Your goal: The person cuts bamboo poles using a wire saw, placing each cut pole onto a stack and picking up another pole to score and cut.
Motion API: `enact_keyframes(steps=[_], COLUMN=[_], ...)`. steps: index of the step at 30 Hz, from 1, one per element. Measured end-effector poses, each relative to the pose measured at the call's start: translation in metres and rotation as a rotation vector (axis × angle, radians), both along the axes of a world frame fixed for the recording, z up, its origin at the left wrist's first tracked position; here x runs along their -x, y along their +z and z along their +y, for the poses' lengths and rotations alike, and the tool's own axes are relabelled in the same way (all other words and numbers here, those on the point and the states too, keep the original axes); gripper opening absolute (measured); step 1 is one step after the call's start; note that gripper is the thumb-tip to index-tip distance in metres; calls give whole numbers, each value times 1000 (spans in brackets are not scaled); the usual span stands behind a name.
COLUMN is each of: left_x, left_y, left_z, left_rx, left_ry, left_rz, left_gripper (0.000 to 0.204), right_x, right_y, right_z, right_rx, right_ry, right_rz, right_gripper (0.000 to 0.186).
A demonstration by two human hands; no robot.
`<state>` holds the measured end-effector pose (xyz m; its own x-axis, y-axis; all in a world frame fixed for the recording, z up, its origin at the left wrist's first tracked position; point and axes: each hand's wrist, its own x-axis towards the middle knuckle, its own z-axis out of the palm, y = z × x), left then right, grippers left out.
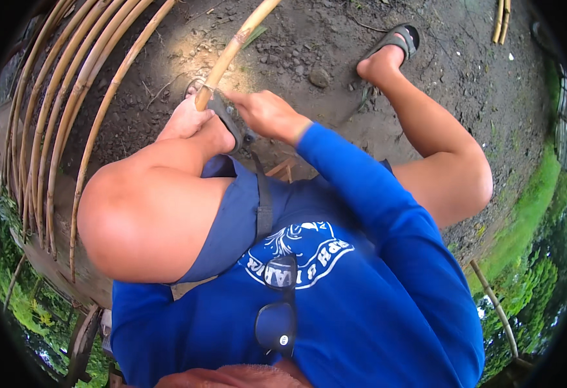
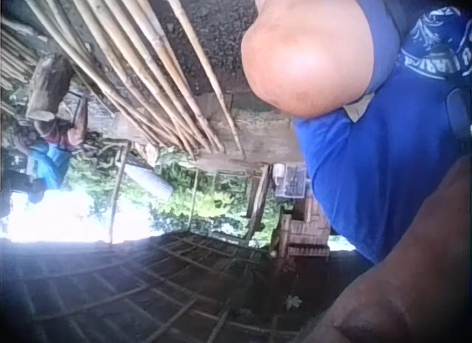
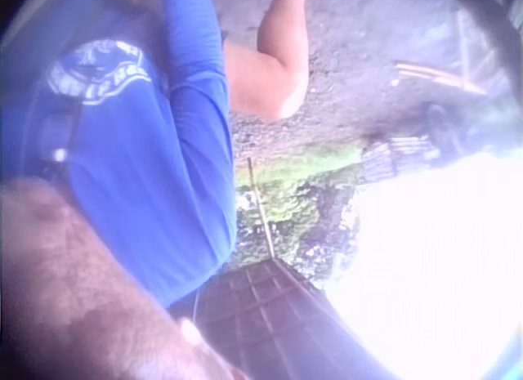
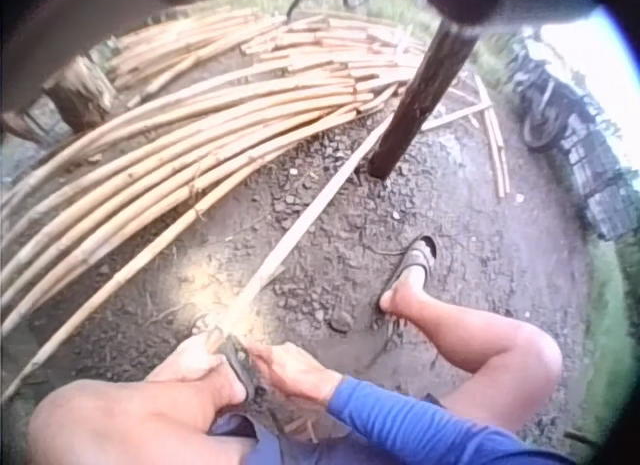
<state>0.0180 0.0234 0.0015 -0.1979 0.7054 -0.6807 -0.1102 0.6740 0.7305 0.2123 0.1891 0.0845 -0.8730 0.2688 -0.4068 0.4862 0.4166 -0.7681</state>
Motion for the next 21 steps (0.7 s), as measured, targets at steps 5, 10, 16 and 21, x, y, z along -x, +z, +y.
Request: enact_keyframes(steps=[5, 10, 16, 21], left_x=[1, -6, 5, 11], left_y=[0, 8, -2, -8], left_z=[-14, -4, -20, -9], left_rx=[11, 19, -83, -12], left_ry=[28, 64, -63, -75], left_rz=[-20, -73, -46, -89], left_gripper=[33, 33, 32, 34], right_x=[4, -30, -2, -57], right_y=[-16, 9, -15, 3], right_z=[-8, 2, -14, -5], right_rx=[8, -5, -18, -13], right_ry=[20, -6, -6, -82], right_rz=[131, 9, 181, 131], right_gripper=[44, 40, 45, 44])
